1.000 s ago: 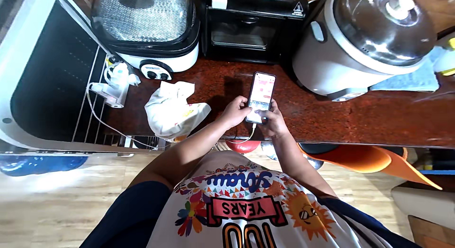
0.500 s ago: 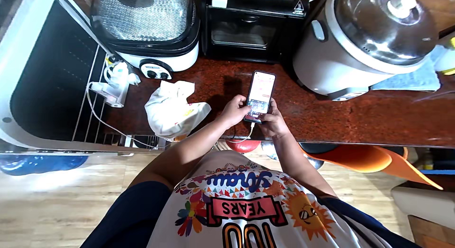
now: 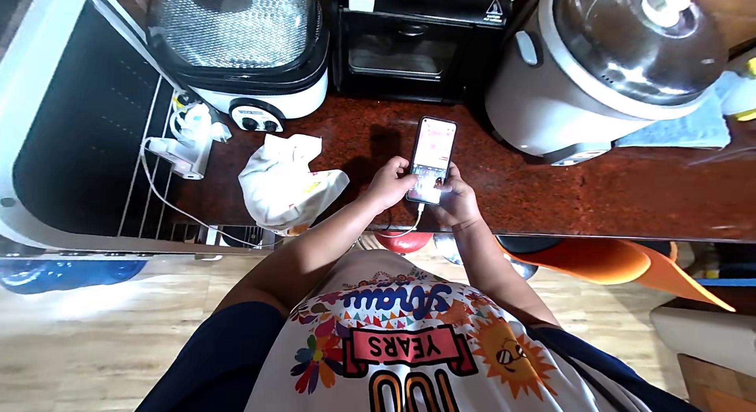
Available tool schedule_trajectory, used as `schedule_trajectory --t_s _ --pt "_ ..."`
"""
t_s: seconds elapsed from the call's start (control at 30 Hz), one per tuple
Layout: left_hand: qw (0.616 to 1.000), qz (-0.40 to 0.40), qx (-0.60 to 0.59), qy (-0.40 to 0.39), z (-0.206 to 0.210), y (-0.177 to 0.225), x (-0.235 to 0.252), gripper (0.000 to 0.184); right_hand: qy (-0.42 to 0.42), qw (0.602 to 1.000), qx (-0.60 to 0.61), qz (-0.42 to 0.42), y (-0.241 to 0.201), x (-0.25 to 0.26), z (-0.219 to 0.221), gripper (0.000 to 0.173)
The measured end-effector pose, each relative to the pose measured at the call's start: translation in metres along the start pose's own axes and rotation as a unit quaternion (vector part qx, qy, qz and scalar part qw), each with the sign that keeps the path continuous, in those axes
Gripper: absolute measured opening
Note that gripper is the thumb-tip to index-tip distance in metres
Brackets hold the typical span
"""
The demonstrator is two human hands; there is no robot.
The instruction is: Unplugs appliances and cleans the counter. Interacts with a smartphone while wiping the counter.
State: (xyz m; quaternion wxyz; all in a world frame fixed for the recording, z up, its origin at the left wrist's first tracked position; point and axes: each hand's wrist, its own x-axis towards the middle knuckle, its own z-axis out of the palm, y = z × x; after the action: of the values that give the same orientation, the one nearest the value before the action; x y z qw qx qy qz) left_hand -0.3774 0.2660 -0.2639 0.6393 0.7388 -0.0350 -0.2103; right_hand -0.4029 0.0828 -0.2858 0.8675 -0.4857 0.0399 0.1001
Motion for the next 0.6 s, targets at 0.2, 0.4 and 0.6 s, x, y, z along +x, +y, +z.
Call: schedule_trajectory --t_s 0.2,0.4,0.6 --pt "1.000 0.000 0.026 -0.009 0.002 0.000 -0.001 0.039 0.078 0.997 -0.028 0.004 0.003 0.005 0.008 0.035" --pt "1.000 -0.001 0.022 -0.015 0.003 0.000 -0.003 0.039 0.124 0.990 -0.064 0.003 0.004 0.005 0.011 0.035" --pt "1.000 -0.005 0.024 -0.012 0.002 -0.003 0.000 0.040 0.122 0.990 -0.063 0.013 0.004 0.004 0.013 0.032"
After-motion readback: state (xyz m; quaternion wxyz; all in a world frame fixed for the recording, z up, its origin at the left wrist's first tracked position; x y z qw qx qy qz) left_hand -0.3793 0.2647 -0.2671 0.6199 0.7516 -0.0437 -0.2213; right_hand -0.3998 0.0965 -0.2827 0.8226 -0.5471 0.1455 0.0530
